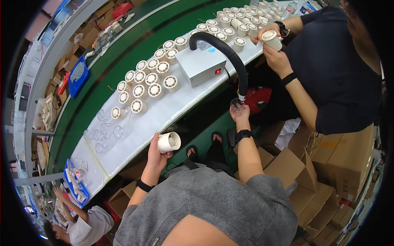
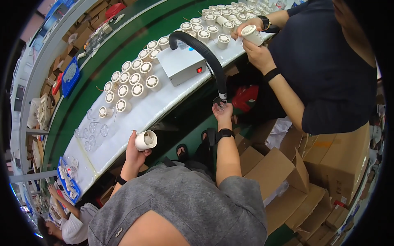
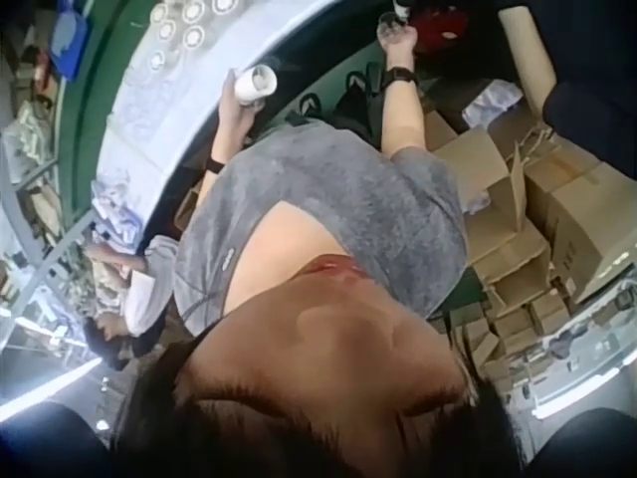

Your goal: The person removes a plastic cup from a bag, fits a fan into the cup, and sets the assembled unit on the table, repeating this process several times.

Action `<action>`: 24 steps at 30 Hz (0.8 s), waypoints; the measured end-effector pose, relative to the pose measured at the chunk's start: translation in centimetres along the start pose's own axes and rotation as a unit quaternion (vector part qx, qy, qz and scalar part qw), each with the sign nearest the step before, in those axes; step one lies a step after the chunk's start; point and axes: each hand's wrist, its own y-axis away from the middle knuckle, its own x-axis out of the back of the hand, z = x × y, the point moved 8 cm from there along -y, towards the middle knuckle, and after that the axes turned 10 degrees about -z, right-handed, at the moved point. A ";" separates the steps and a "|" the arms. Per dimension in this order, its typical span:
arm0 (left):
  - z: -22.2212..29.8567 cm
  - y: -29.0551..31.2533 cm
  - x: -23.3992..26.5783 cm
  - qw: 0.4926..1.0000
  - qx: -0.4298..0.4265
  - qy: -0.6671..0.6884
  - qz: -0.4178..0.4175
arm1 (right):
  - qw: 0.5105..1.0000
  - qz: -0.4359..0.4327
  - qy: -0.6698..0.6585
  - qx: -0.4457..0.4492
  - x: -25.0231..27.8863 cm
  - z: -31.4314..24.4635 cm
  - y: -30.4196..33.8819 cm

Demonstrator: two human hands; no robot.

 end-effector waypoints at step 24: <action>3.7 -0.3 -6.7 0.904 -0.191 -0.365 -0.116 | 0.409 -0.389 0.662 0.493 -20.4 6.1 35.3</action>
